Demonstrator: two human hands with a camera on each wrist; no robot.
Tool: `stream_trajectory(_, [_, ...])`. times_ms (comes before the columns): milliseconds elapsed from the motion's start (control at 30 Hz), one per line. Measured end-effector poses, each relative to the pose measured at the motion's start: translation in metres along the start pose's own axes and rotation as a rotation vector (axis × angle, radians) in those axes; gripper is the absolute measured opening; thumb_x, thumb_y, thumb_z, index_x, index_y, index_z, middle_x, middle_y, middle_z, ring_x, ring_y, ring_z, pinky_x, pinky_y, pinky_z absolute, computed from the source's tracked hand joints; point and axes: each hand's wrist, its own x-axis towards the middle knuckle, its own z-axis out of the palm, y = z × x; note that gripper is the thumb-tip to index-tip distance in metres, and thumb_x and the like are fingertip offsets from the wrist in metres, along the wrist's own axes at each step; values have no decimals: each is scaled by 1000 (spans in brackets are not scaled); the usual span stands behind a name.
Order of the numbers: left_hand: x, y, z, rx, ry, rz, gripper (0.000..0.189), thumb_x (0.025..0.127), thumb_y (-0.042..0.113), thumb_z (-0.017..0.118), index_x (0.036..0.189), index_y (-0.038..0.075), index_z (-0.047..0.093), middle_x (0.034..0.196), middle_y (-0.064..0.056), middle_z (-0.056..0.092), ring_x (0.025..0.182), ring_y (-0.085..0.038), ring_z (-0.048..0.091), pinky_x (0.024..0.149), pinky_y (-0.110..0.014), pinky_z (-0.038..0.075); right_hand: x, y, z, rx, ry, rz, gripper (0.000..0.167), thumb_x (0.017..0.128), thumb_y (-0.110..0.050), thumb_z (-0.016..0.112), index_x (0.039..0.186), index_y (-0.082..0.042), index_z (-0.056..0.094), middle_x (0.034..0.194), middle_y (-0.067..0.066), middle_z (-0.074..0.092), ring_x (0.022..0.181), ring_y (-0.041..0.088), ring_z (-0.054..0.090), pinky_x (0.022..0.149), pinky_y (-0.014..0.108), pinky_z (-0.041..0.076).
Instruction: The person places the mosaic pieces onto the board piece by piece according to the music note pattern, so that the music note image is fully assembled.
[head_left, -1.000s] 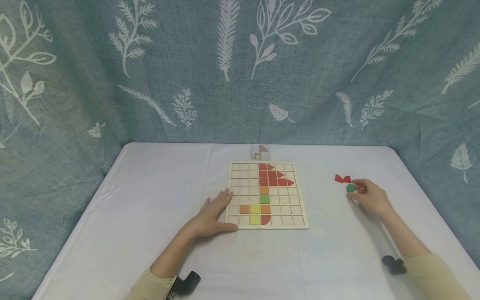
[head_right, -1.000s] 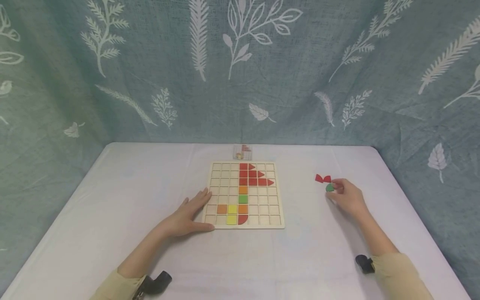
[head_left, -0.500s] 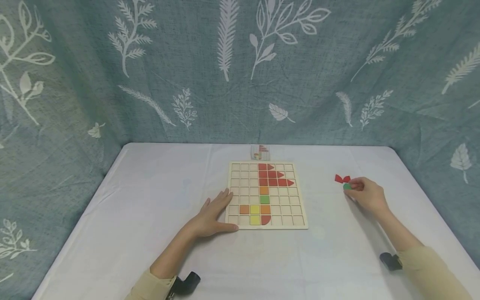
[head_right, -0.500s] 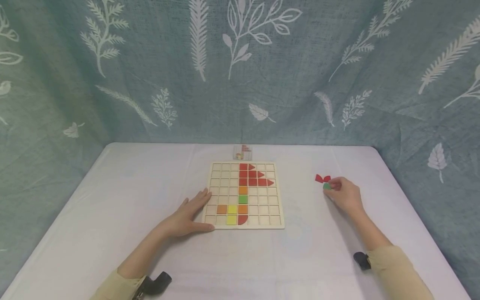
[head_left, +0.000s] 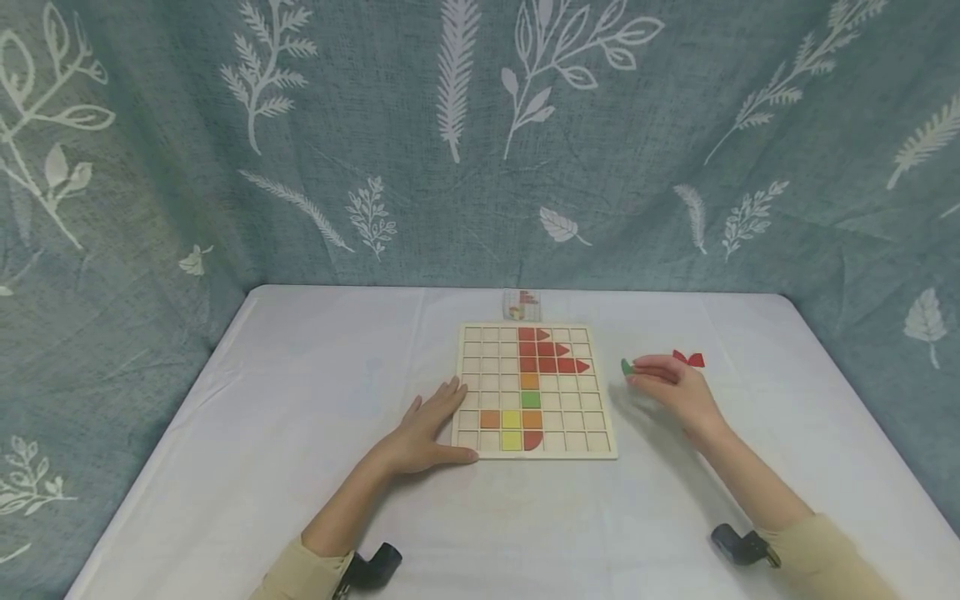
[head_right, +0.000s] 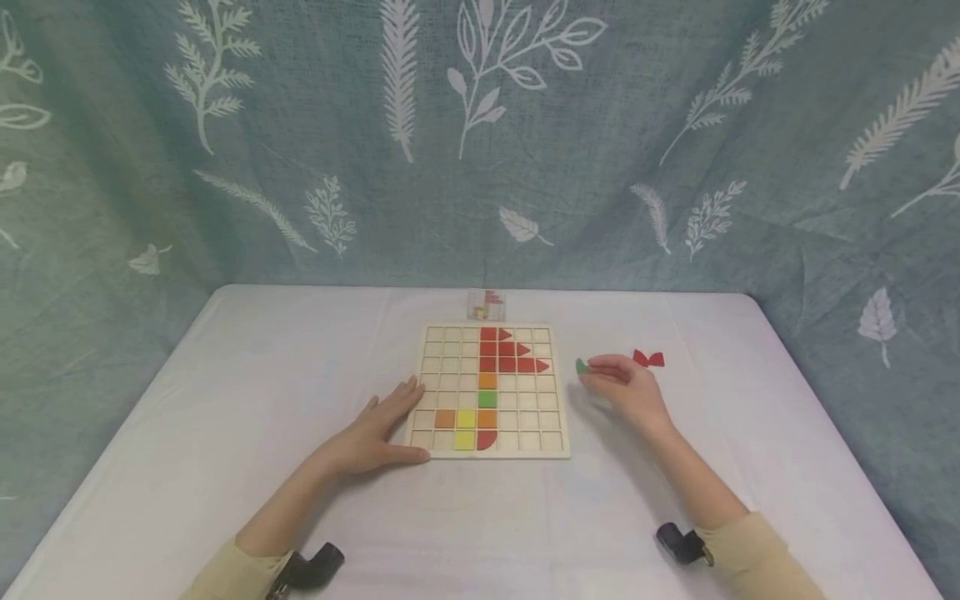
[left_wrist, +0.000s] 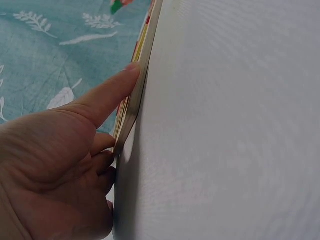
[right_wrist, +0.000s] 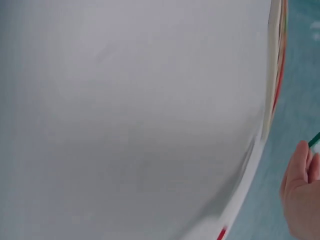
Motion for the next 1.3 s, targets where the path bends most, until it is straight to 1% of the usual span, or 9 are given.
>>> stream_trajectory(67, [0, 0, 0, -3, 0, -2, 99, 78, 39, 79, 154, 4, 26, 162, -11, 15, 149, -26, 5, 119, -48, -5, -3, -5, 15, 22, -40, -3, 49, 89, -27, 73, 127, 1, 57, 118, 11, 65, 98, 4, 65, 86, 17, 50])
stream_trajectory(233, [0, 0, 0, -7, 3, -1, 99, 78, 39, 80, 154, 4, 26, 162, -11, 15, 149, -26, 5, 119, -49, -5, -9, -16, 53, -29, -156, -36, 38, 87, -27, 75, 117, -6, 64, 112, 7, 69, 102, 16, 65, 87, 26, 52])
stream_trajectory(433, [1, -2, 0, -8, -2, 12, 99, 78, 40, 79, 154, 3, 25, 162, -12, 15, 149, -27, 6, 118, -50, -5, -15, -33, 95, -147, -291, -118, 23, 82, -24, 79, 102, -17, 71, 97, -4, 70, 93, 14, 65, 84, 33, 52])
stream_trajectory(533, [1, -3, -1, -8, -8, 23, 99, 79, 39, 79, 154, 3, 25, 162, -12, 14, 149, -27, 5, 118, -50, -5, -15, -38, 112, -202, -368, -208, 19, 81, -21, 79, 98, -16, 71, 92, -6, 70, 87, 12, 66, 79, 31, 55])
stream_trajectory(700, [0, -3, -1, -9, -15, 28, 98, 80, 39, 78, 154, 3, 25, 162, -12, 13, 149, -27, 5, 118, -51, -5, -13, -42, 134, -322, -457, -433, 14, 83, -16, 78, 94, -19, 71, 93, -12, 69, 87, 7, 65, 79, 25, 54])
stream_trajectory(767, [0, -3, -1, -11, -15, 26, 97, 80, 38, 79, 154, 3, 25, 162, -12, 13, 149, -27, 5, 118, -51, -5, -13, -43, 140, -375, -468, -516, 12, 83, -16, 77, 93, -20, 72, 92, -14, 68, 85, 5, 61, 77, 23, 52])
stream_trajectory(900, [1, -2, -1, -14, -17, 24, 98, 80, 39, 79, 154, 3, 25, 162, -12, 14, 149, -27, 5, 118, -51, -6, -13, -45, 144, -448, -468, -625, 8, 83, -14, 77, 88, -18, 73, 85, -13, 66, 77, 7, 53, 71, 24, 48])
stream_trajectory(1200, [1, -5, 1, -7, -11, 31, 99, 80, 40, 79, 154, 3, 24, 162, -12, 13, 149, -28, 4, 118, -51, -6, -14, -47, 143, -554, -430, -712, 5, 83, -14, 76, 84, -19, 77, 84, -16, 68, 85, 4, 57, 83, 27, 49])
stream_trajectory(1300, [1, -6, 1, -11, -11, 32, 99, 80, 40, 78, 154, 3, 24, 162, -13, 12, 149, -28, 5, 118, -51, -6, -14, -46, 141, -549, -433, -707, 6, 84, -15, 75, 87, -20, 78, 85, -17, 68, 86, 3, 57, 83, 27, 49])
